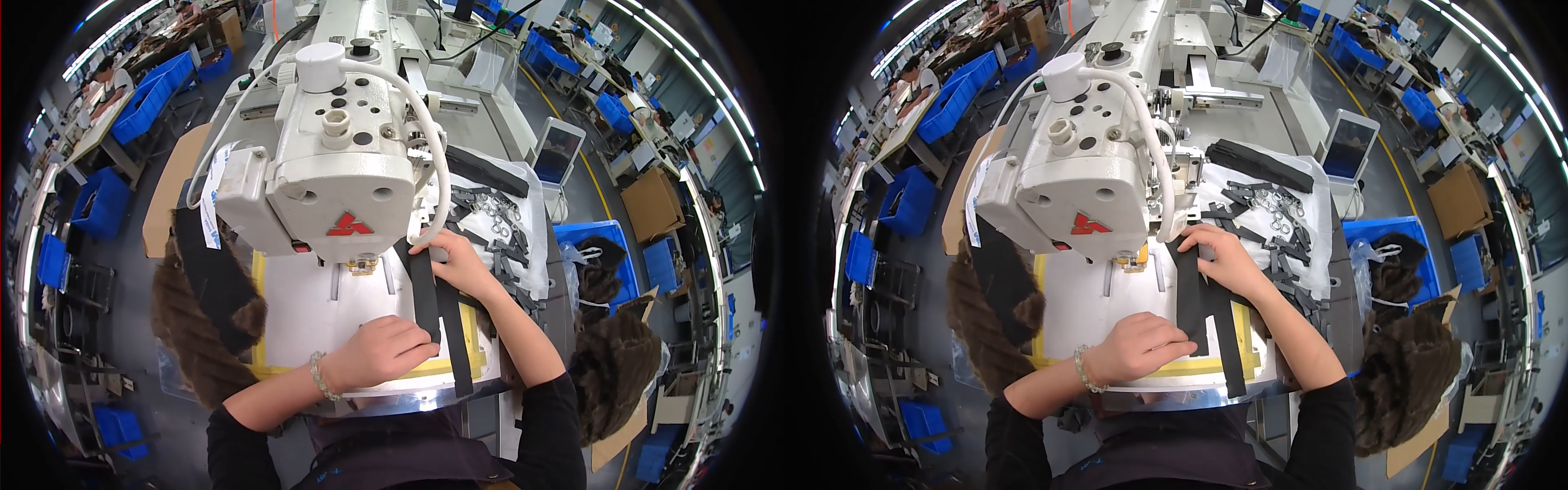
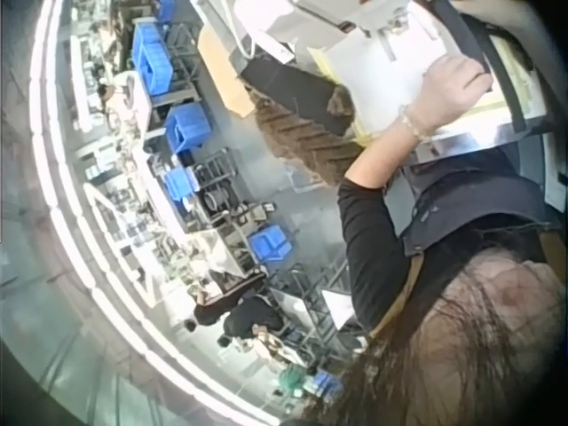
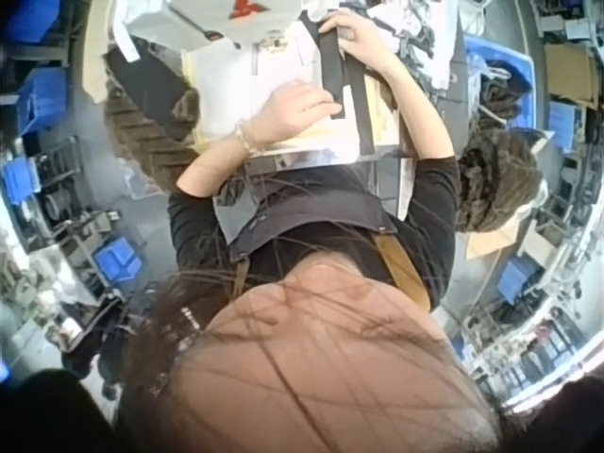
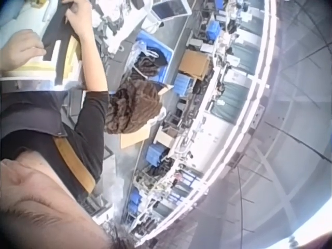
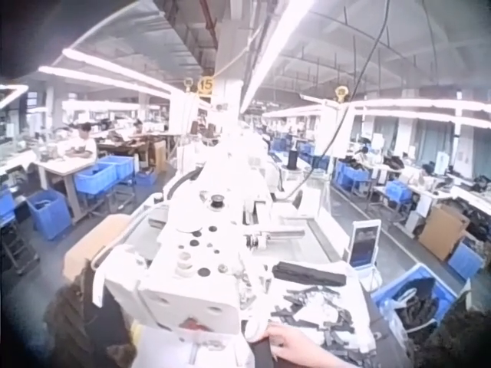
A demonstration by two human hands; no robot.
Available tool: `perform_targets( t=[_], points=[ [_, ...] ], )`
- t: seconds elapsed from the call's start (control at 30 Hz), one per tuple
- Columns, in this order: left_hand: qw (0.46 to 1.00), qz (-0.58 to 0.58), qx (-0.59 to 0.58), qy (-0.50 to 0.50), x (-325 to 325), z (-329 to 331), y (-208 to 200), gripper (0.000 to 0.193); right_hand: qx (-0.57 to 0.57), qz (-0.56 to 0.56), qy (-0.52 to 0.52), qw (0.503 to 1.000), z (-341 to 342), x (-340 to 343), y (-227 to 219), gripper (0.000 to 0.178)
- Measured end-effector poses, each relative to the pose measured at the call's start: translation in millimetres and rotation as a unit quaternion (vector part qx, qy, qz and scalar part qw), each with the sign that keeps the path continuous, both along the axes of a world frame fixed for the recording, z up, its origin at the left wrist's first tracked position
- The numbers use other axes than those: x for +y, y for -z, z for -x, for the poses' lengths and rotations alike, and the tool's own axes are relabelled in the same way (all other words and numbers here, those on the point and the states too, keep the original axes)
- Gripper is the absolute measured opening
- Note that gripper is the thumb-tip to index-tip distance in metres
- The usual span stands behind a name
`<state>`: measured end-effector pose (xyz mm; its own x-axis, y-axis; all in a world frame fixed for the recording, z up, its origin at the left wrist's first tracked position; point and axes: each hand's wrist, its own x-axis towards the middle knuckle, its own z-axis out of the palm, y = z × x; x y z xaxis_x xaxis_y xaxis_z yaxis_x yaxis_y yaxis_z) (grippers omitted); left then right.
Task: The person sews pieces of fur and leather straps together using an industrial sewing machine and thread.
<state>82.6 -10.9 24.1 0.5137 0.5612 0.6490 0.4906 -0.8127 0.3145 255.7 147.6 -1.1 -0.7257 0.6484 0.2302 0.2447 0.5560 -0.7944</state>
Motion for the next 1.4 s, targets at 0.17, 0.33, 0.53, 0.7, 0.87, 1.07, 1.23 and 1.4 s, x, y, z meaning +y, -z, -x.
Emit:
perform_targets(
  t=[0.17,0.33,0.53,0.7,0.87,1.07,1.23,1.4],
  points=[
    [1.000,0.000,0.012,0.027,-3.1,7.3,3.9,0.025,-0.006,-0.035,0.067,0.997,3.6,3.7,8.2,0.025],
    [0.998,-0.005,0.053,0.017,-2.9,16.8,15.2,0.025,-0.031,-0.199,0.149,0.968,0.7,4.9,17.2,0.020],
    [0.998,0.006,0.052,0.020,-8.5,26.3,24.7,0.025,-0.104,-0.274,0.229,0.928,-2.3,9.7,13.3,0.015],
    [0.998,0.008,0.043,0.036,-9.6,26.2,26.8,0.024,-0.108,-0.294,0.268,0.911,-2.7,9.1,10.3,0.016],
    [0.997,-0.018,0.069,0.007,-8.7,30.7,28.3,0.024,-0.117,-0.271,0.275,0.915,-2.9,-0.6,-2.0,0.020],
    [1.000,-0.004,0.022,-0.009,-7.2,37.1,25.2,0.026,-0.087,-0.019,0.127,0.988,-3.7,-13.6,-22.9,0.029],
    [0.998,-0.041,-0.009,0.048,-16.9,40.1,15.3,0.026,-0.100,-0.127,0.056,0.985,-0.9,-17.6,-1.5,0.047],
    [0.998,0.009,0.012,0.068,-16.9,43.1,11.8,0.028,-0.098,-0.132,0.055,0.985,-0.9,-16.6,1.9,0.050]
  ],
)
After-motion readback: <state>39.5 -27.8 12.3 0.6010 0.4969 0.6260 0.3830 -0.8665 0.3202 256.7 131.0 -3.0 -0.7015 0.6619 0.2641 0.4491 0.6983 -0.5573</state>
